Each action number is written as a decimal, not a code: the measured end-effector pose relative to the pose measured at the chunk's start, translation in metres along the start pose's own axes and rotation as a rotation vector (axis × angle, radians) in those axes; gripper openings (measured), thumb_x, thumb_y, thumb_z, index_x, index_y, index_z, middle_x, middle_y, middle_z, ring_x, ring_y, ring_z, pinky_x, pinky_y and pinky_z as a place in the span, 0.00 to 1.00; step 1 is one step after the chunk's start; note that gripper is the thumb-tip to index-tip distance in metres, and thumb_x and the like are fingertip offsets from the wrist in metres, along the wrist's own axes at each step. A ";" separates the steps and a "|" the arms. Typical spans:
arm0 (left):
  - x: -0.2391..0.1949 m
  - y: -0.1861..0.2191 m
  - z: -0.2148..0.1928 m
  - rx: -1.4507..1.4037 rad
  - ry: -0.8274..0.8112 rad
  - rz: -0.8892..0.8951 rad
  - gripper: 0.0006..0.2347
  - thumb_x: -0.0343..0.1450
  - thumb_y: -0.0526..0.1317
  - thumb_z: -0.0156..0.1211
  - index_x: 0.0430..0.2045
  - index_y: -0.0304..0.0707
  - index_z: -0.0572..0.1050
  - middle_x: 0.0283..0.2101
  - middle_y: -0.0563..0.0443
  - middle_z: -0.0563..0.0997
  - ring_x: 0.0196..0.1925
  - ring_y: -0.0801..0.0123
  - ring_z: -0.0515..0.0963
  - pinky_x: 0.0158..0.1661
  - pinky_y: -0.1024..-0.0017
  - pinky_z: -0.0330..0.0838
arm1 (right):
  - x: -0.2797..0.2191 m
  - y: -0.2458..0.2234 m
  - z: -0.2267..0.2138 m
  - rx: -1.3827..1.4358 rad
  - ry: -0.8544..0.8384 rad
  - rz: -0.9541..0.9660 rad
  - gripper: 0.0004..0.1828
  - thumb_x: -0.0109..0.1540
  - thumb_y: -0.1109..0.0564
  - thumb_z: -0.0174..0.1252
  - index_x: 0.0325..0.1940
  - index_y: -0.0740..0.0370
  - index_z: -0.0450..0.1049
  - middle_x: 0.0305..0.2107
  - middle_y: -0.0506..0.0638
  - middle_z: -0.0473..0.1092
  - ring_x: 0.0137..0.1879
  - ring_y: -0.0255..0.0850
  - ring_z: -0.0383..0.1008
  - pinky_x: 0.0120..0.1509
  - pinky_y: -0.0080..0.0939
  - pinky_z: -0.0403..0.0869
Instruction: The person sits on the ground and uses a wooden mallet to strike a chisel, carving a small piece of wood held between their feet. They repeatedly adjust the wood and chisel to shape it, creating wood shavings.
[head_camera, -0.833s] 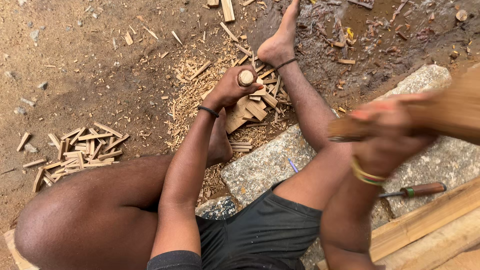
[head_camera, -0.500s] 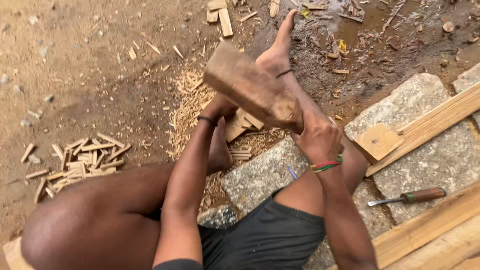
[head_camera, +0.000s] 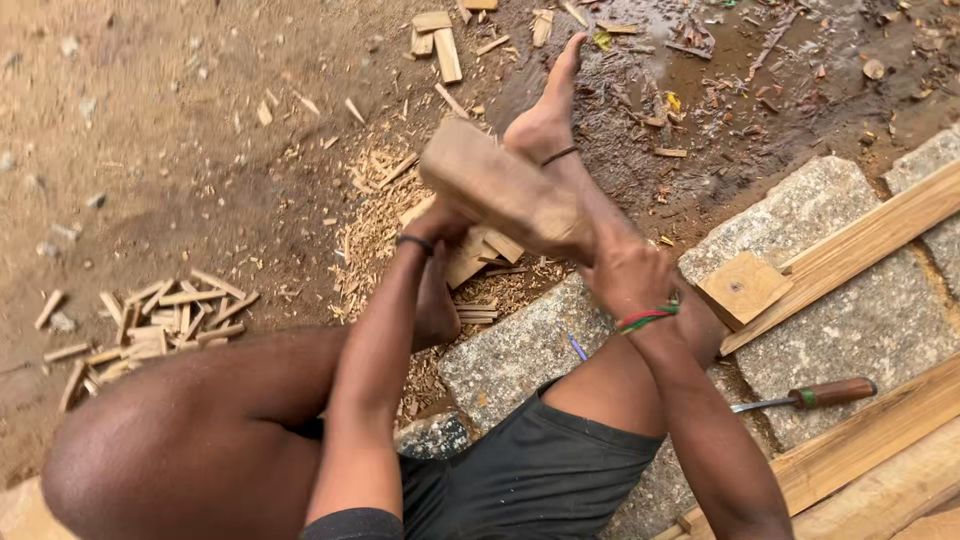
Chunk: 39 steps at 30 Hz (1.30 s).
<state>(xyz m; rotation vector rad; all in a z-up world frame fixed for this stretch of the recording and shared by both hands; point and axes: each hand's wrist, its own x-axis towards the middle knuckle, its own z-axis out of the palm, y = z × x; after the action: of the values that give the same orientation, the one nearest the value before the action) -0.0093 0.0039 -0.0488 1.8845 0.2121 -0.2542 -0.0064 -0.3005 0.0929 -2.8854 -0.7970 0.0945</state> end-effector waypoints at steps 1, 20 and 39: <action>-0.015 -0.012 0.009 -0.030 0.034 0.020 0.10 0.67 0.40 0.73 0.35 0.39 0.77 0.37 0.52 0.82 0.40 0.67 0.81 0.43 0.69 0.78 | -0.005 -0.005 0.013 -0.005 0.060 -0.037 0.33 0.47 0.53 0.75 0.53 0.62 0.72 0.27 0.62 0.76 0.32 0.55 0.79 0.37 0.56 0.77; -0.017 0.056 -0.027 -0.155 0.191 0.221 0.09 0.66 0.37 0.75 0.25 0.39 0.76 0.34 0.58 0.81 0.38 0.77 0.80 0.40 0.75 0.76 | -0.052 0.017 0.048 1.444 0.427 0.438 0.05 0.62 0.70 0.59 0.40 0.75 0.70 0.27 0.55 0.72 0.26 0.38 0.72 0.30 0.37 0.73; -0.026 0.042 -0.014 -0.086 0.047 0.331 0.09 0.67 0.41 0.73 0.24 0.42 0.76 0.29 0.57 0.81 0.33 0.76 0.80 0.37 0.73 0.76 | -0.067 0.016 0.059 1.513 0.361 0.608 0.03 0.61 0.69 0.60 0.38 0.74 0.73 0.26 0.53 0.72 0.25 0.36 0.72 0.28 0.36 0.74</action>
<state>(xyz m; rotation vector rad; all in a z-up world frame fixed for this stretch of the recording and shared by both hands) -0.0216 0.0029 0.0009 1.8087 -0.0583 0.0241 -0.0618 -0.3410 0.0337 -1.4814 0.2510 0.1431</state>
